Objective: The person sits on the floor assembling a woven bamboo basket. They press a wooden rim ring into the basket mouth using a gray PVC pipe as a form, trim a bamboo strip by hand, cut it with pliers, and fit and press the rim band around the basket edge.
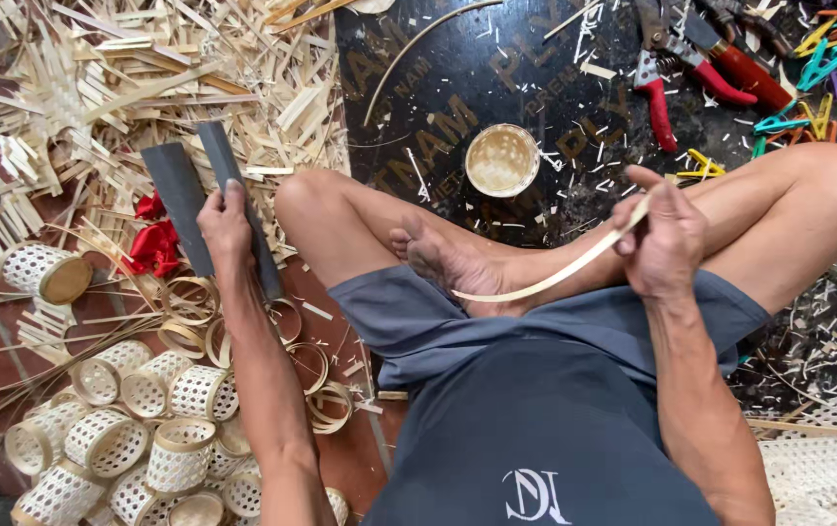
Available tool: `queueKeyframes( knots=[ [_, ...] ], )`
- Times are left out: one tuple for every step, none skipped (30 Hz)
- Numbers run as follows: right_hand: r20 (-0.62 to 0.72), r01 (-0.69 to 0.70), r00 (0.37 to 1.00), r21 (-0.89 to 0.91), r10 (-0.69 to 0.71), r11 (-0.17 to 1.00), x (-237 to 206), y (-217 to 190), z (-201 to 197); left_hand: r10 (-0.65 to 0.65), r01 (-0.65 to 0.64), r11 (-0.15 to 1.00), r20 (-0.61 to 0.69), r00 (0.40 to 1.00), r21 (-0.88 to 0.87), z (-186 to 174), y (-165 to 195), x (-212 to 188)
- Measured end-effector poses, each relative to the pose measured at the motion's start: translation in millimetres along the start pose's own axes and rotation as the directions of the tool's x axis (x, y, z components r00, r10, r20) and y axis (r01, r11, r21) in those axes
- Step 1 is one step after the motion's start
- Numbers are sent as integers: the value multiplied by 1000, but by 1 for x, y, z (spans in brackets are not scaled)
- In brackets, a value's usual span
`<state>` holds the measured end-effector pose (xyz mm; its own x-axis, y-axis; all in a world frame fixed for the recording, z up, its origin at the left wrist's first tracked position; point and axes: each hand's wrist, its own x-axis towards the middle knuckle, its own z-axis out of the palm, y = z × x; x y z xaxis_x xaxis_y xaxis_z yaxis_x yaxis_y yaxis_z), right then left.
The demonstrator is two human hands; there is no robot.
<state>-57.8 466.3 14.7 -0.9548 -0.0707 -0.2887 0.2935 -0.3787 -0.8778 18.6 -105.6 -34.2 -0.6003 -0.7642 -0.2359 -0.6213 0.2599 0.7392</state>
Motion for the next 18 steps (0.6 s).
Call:
queueKeyframes(
  knots=[
    [12,35,999,34,-35,999,-4,-2,-9,-28,28,999,-13,1000,17,5,-8,10],
    [23,65,997,67,-67,996,-8,-3,-18,-60,61,998,-28,998,34,9,-12,14],
    [23,63,998,120,-66,991,-13,-3,-28,146,-126,971,-84,986,203,12,-12,11],
    [22,65,997,176,-70,982,-16,-2,-38,355,-295,880,-102,929,372,15,-7,5],
    [21,70,997,233,-77,970,-19,-1,-49,553,-435,729,-79,829,529,20,4,-3],
    [-15,75,997,247,-73,966,-21,2,-60,554,-435,763,-137,821,478,21,18,-15],
    [-54,79,996,258,-67,963,-24,3,-72,550,-437,794,-192,813,424,26,36,-31],
    [-87,81,994,269,-59,960,-25,5,-85,537,-434,822,-251,805,368,38,53,-53],
    [-99,75,994,318,-46,945,-25,8,-99,586,-509,790,-178,790,343,55,72,-75],
    [-109,73,993,367,-35,927,-23,11,-112,636,-581,752,-109,764,312,77,90,-98],
    [-68,64,997,438,-38,897,-18,13,-126,682,-648,710,-41,730,277,100,106,-119],
    [-49,61,998,475,-43,878,-18,17,-139,722,-707,666,30,691,239,122,119,-140],
    [-30,55,998,511,-47,858,-17,22,-150,758,-760,620,100,644,192,142,128,-157],
    [-30,63,998,518,-56,853,-15,20,-164,709,-730,673,180,682,117,162,136,-170],
    [-41,78,997,526,-66,847,-15,22,-175,659,-691,722,261,705,45,177,142,-176],
    [-53,92,996,533,-75,841,-16,22,-185,658,-682,731,245,712,19,185,146,-176],
    [-66,99,995,544,-76,833,-18,23,-192,653,-670,742,229,721,-7,192,149,-173],
    [-79,107,994,554,-77,826,-20,23,-199,649,-659,752,216,730,-32,194,149,-169]
  ],
)
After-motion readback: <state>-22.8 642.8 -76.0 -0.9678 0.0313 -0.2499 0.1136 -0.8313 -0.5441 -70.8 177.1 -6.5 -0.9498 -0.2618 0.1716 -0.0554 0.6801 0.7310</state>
